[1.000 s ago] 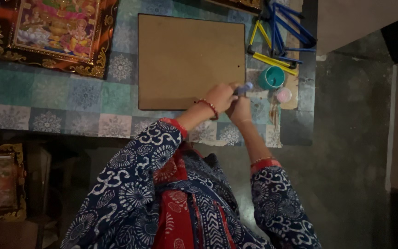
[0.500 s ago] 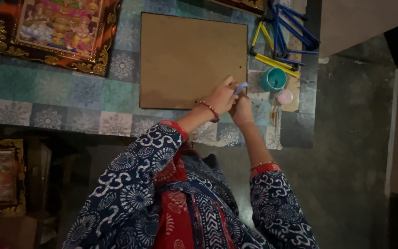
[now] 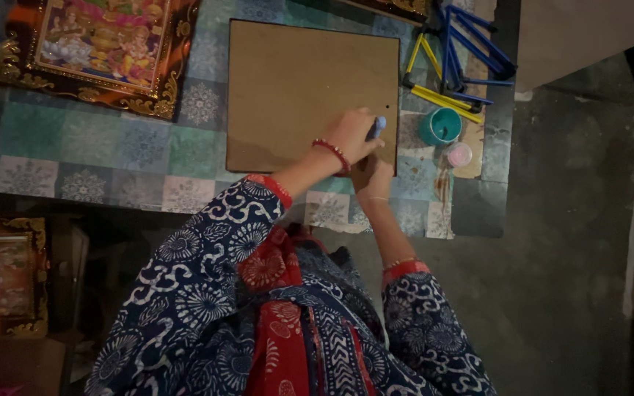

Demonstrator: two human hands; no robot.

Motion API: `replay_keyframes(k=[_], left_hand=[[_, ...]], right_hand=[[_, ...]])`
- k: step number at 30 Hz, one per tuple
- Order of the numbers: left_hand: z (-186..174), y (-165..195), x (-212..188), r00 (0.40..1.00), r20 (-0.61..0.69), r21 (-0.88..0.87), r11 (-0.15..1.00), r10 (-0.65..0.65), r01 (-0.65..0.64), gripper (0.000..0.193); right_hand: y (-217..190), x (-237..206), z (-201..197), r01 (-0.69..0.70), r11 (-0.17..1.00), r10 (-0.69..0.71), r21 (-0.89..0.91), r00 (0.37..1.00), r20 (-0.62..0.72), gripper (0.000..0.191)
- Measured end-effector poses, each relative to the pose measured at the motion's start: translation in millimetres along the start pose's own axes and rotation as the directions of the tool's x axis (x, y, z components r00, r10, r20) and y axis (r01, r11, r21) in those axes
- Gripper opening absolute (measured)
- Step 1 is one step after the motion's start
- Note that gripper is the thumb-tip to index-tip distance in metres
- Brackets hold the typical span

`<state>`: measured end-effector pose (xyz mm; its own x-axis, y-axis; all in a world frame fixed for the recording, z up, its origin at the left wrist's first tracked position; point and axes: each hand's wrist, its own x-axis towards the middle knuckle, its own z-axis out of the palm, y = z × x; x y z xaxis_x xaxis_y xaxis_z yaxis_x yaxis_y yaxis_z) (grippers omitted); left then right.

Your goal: The person rubs a blue glue stick across a square backing board, then places a printed picture onto the glued board and positions blue clamps around its edges. Framed religious pictures and framing tools sit on the work table around the board.

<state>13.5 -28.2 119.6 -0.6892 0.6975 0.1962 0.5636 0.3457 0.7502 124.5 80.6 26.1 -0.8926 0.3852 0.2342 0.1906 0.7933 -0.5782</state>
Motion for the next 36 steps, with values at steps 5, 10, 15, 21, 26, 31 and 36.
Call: replay_keyframes(k=[5,10,15,21,26,31,36], left_hand=[[8.5,-15.6,6.4,0.998,-0.036,0.060,0.997,0.043,-0.040,0.019],[11.6,-27.9,9.9,0.998,0.032,0.036,0.998,0.057,-0.058,0.020],[4.5,-29.3,11.7,0.984,0.154,0.033,0.995,0.091,-0.098,0.027],[1.0,-22.3,5.4,0.976,0.133,-0.062,0.984,0.173,-0.166,0.035],[-4.4,-30.5,6.7,0.983,0.155,-0.120,0.990,0.097,-0.079,0.042],[-44.9,-83.2,-49.5,0.990,-0.129,-0.063,0.996,0.055,-0.064,0.033],[-62.7,-124.4,-148.2,0.892,-0.029,0.118,0.885,-0.450,0.451,0.027]], right_hand=[[19.8,11.1,-23.0,0.149,0.973,-0.182,0.176,0.964,0.192,0.032],[21.8,17.1,-19.5,0.084,0.975,-0.124,0.205,0.974,0.188,0.015],[14.4,5.3,-5.8,0.132,0.978,-0.138,0.163,0.990,0.025,0.020],[1.4,-6.1,16.7,-0.041,0.996,0.054,0.075,0.983,-0.175,0.024],[-10.4,-7.1,17.3,-0.063,0.998,0.066,0.023,0.965,-0.253,0.025],[-11.0,-20.3,-1.1,-0.129,0.956,0.203,0.263,0.939,-0.277,0.016],[-22.6,-38.1,22.8,-0.118,0.764,0.193,0.635,0.980,-0.050,0.015]])
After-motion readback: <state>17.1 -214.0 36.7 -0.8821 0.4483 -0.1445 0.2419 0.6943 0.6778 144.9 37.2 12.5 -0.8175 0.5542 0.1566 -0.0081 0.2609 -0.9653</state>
